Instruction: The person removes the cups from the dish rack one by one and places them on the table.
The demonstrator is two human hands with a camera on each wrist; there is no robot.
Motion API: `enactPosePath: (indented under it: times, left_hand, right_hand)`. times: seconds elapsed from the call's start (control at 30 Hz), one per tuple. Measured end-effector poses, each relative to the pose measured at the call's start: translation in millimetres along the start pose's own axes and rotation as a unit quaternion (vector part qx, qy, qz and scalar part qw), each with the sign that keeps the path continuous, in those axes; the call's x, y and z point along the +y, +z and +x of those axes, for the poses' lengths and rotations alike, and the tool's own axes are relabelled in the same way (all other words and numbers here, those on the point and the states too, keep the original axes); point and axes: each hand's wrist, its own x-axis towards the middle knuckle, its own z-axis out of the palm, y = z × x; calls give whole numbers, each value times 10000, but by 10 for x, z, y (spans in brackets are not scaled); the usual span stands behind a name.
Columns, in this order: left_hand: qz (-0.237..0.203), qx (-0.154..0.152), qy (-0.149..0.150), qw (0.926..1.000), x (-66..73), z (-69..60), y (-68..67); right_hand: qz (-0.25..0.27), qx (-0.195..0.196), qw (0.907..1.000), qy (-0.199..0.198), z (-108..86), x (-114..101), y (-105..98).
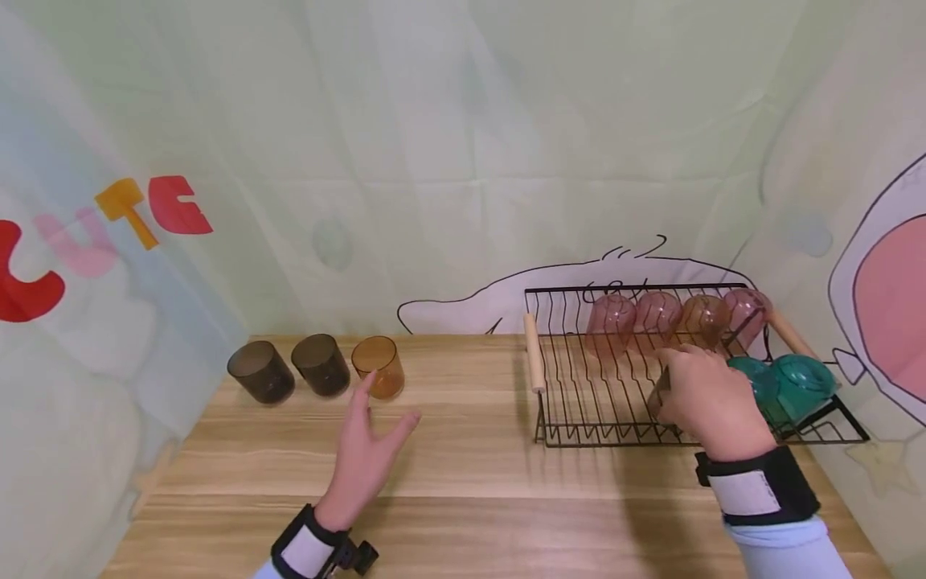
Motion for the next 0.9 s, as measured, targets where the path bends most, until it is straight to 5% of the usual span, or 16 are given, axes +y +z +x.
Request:
enactPosePath:
  times: [0.1,0.4,0.9]
  left_hand:
    - [182,-289,222,9992,6,-73,80]
    - [520,-1006,257,9932,-13,-160,178]
    - [646,-1071,258,9918,49,-172,142]
  right_hand:
    - [72,-177,9998,-24,-10,51,60]
    - [-485,547,9970,-237,-9,98,140]
    - [-365,582,9969,-373,15,147,105]
